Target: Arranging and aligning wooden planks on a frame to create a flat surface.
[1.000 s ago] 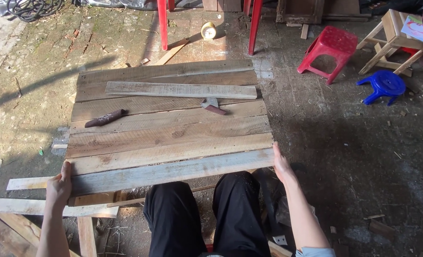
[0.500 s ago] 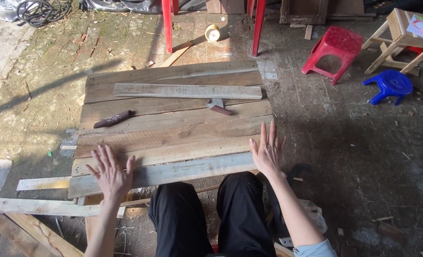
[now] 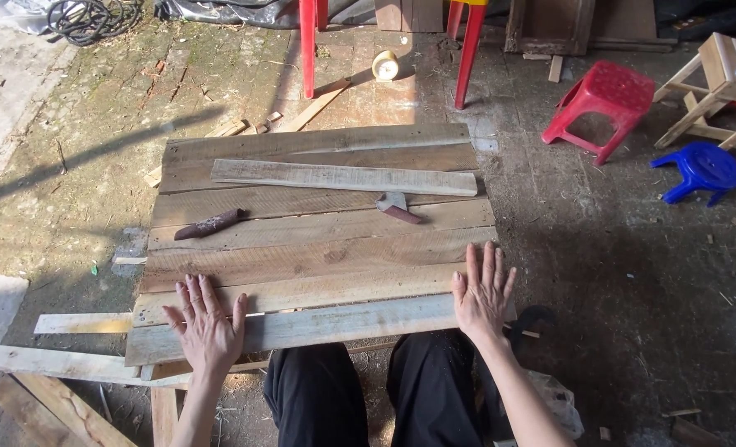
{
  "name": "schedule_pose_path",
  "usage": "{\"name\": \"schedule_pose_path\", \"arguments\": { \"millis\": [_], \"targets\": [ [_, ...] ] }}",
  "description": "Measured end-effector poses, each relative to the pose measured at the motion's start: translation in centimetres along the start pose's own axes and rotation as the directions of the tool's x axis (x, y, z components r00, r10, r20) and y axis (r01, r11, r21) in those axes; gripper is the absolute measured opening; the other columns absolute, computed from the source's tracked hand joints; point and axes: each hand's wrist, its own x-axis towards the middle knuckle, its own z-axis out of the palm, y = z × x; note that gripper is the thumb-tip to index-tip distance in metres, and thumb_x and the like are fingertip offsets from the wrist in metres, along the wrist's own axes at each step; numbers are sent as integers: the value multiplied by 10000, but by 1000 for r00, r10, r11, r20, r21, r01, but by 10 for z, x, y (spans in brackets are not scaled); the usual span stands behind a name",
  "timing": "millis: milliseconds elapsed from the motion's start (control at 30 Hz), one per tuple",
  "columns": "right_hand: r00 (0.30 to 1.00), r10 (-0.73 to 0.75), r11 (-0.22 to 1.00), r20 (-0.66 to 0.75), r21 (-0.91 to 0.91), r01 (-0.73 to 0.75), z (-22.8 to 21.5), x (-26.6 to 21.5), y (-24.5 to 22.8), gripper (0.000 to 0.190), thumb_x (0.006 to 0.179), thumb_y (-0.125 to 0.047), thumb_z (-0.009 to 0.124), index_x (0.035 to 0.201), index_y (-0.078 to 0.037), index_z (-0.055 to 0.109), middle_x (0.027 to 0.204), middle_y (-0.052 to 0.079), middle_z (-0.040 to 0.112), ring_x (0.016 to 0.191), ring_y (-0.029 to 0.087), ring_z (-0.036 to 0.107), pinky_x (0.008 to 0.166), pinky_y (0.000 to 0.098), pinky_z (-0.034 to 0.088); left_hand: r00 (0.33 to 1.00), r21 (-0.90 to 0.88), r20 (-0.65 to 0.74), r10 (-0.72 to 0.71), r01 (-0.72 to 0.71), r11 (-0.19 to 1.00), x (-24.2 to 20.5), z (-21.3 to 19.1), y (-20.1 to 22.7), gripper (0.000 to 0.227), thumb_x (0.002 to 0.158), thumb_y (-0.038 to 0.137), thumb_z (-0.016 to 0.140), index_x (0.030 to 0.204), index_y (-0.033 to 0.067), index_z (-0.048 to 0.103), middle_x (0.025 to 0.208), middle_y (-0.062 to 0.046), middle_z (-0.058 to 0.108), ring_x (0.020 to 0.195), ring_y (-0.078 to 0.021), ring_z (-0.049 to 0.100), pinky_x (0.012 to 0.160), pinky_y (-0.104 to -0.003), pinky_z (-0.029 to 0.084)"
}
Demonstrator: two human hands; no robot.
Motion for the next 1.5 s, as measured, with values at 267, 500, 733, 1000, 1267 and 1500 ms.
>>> {"name": "schedule_pose_path", "arguments": {
  "millis": [267, 500, 733, 1000, 1267, 1500],
  "targets": [
    [994, 26, 998, 108, 54, -32, 0, 0, -2, 634, 1077, -511, 287, 1637, -213, 285, 1709, 195, 184, 1581, 379, 145, 1223, 667, 33, 1000, -19, 4, -20, 20, 1000, -2, -4, 2, 914, 1034, 736, 191, 1621, 44, 304, 1707, -193, 237, 1597, -335, 142, 1263, -593, -36],
    [997, -11, 999, 74, 35, 9, 8, -4, -41, 629, 1080, -496, 299, 1626, -184, 313, 1698, 210, 216, 1581, 370, 170, 1229, 651, 39, 1000, 29, 3, -17, 17, 999, 0, -10, 6, 890, 1030, 715, 235, 1606, 45, 336, 1695, -189, 271, 1597, -321, 167, 1263, -594, -29],
    [999, -9, 998, 49, 59, 6, 9, -1, -40, 611, 1082, -470, 312, 1619, -179, 339, 1701, 210, 227, 1584, 375, 171, 1230, 649, 30, 1000, 14, 6, -23, 23, 1000, 3, -10, 5, 903, 1024, 737, 227, 1602, 54, 348, 1696, -178, 271, 1593, -312, 171, 1268, -582, -53],
    [999, 49, 621, 3, 783, -33, -92, -73, -57, 176, 1028, -141, 529, 1016, -125, 704, 947, -48, 776, 505, 53, 467, 484, 220, 361, 877, -644, -471, -98, -265, 718, -79, -27, 20, 186, 1059, 197, 586, 1067, 32, 672, 961, -108, 701, 585, -80, 481, 499, -172, 372],
    [475, 5, -440, 880, 429, -789, -32, -100, -72, 391, 1026, -309, 545, 1349, -89, 534, 1273, 141, 661, 1121, 310, 665, 928, 434, 543, 703, -654, 712, 0, 663, -365, -121, 10, 98, 415, 997, 380, 580, 1250, 67, 476, 1256, -236, 610, 1106, -354, 636, 892, -448, 514],
    [415, -47, -779, 909, 227, -585, -12, -75, -76, 377, 921, -329, 763, 1153, -119, 552, 1189, 49, 583, 1128, 264, 589, 1093, 456, 526, 655, -378, 750, 92, 539, -753, -81, 46, 85, 484, 930, 393, 744, 1253, 75, 575, 1247, -103, 625, 1148, -271, 652, 1029, -428, 526]
  ]
}}
